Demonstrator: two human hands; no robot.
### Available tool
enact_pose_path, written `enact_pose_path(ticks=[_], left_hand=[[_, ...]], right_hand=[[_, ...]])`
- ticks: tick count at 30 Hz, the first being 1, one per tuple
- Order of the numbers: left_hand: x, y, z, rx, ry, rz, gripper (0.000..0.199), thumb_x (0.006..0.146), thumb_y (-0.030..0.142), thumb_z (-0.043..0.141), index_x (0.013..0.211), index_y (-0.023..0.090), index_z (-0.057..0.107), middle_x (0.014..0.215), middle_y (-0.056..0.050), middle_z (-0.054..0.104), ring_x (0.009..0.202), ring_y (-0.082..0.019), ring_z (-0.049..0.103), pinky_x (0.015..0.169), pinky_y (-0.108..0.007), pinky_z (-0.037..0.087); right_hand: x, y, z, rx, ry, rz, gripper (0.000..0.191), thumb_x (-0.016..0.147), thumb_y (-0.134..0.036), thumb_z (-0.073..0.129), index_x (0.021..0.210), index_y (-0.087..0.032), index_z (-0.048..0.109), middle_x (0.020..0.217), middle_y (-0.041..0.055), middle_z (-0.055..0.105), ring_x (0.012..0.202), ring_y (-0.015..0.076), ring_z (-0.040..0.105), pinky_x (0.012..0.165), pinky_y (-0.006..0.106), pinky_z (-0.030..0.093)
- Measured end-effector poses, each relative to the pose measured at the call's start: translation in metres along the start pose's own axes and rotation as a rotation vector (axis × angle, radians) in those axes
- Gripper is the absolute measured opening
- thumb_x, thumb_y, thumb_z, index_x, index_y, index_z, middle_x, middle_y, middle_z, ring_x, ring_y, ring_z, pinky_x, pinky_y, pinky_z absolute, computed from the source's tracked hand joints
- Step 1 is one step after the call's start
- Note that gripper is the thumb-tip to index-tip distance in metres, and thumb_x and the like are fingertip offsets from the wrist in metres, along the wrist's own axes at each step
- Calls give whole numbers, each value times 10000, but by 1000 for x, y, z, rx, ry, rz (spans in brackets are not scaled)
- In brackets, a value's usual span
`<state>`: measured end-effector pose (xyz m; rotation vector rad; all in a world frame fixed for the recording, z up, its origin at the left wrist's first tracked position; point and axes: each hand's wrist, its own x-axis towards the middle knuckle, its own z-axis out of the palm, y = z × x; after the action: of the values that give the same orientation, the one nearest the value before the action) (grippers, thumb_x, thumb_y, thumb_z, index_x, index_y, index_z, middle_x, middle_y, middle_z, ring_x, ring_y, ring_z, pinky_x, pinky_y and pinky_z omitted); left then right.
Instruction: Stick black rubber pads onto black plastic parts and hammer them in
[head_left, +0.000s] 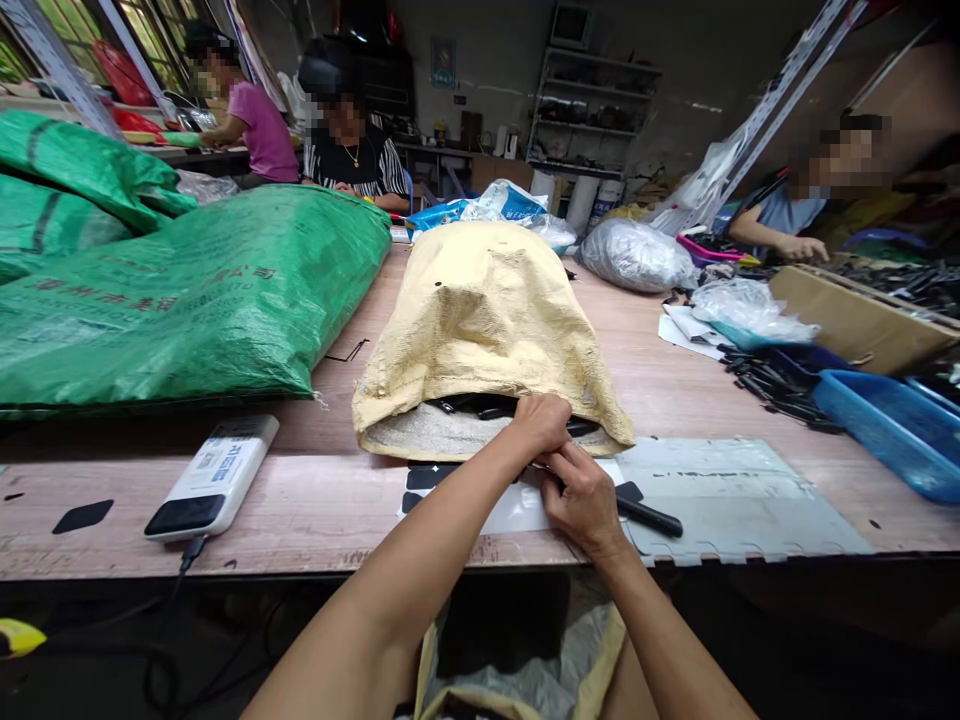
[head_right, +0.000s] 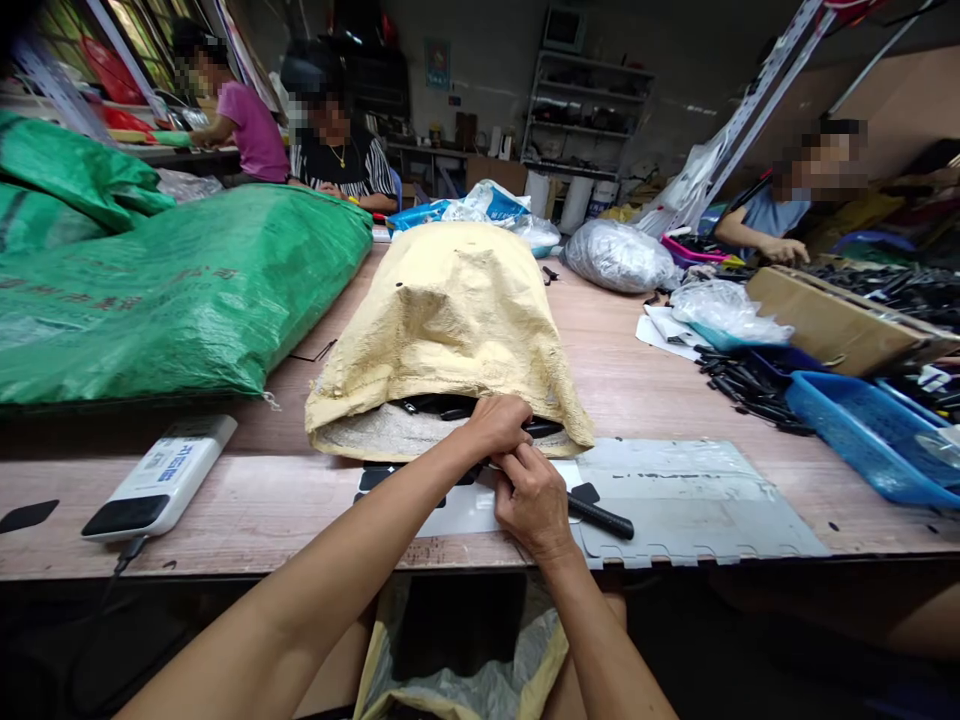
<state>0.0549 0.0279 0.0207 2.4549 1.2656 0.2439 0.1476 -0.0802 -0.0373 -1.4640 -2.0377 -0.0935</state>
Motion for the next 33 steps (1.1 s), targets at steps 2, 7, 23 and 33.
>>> enact_pose_path(ticks=[2,7,23,33], left_hand=[[-4,0,-2,11,20,15,181,757,235,710,915,160,759,968,-116,741,912,-263,675,746,-327,466],[-35,-21,-19,-6,104,22,157,813,255,668,954,212,723,1002,-56,725,930,-231,662,725,-298,444],[-158,-67,11,-237,250,-22,139,820,243,714,950,238,662,940,7,645,900,-181,604,774,-280,436],[-149,-71,26,-314,319,-31,167,795,298,771,937,243,704,900,7,644,908,-182,610,787,-287,424]], right_hand=[[0,0,0,11,-4,-2,249,801,-124,524,964,-224,685,935,62,650,924,227,596,821,333,477],[-1,-1,-1,12,-5,-21,268,829,-123,524,1021,-223,682,938,53,647,913,214,588,823,329,465],[0,0,4,-195,84,8,237,946,-190,523,1133,-201,668,974,65,656,926,210,581,845,322,439],[-5,-15,-33,-11,91,-71,296,979,-211,523,1256,-223,626,1022,51,670,936,180,630,819,295,494]])
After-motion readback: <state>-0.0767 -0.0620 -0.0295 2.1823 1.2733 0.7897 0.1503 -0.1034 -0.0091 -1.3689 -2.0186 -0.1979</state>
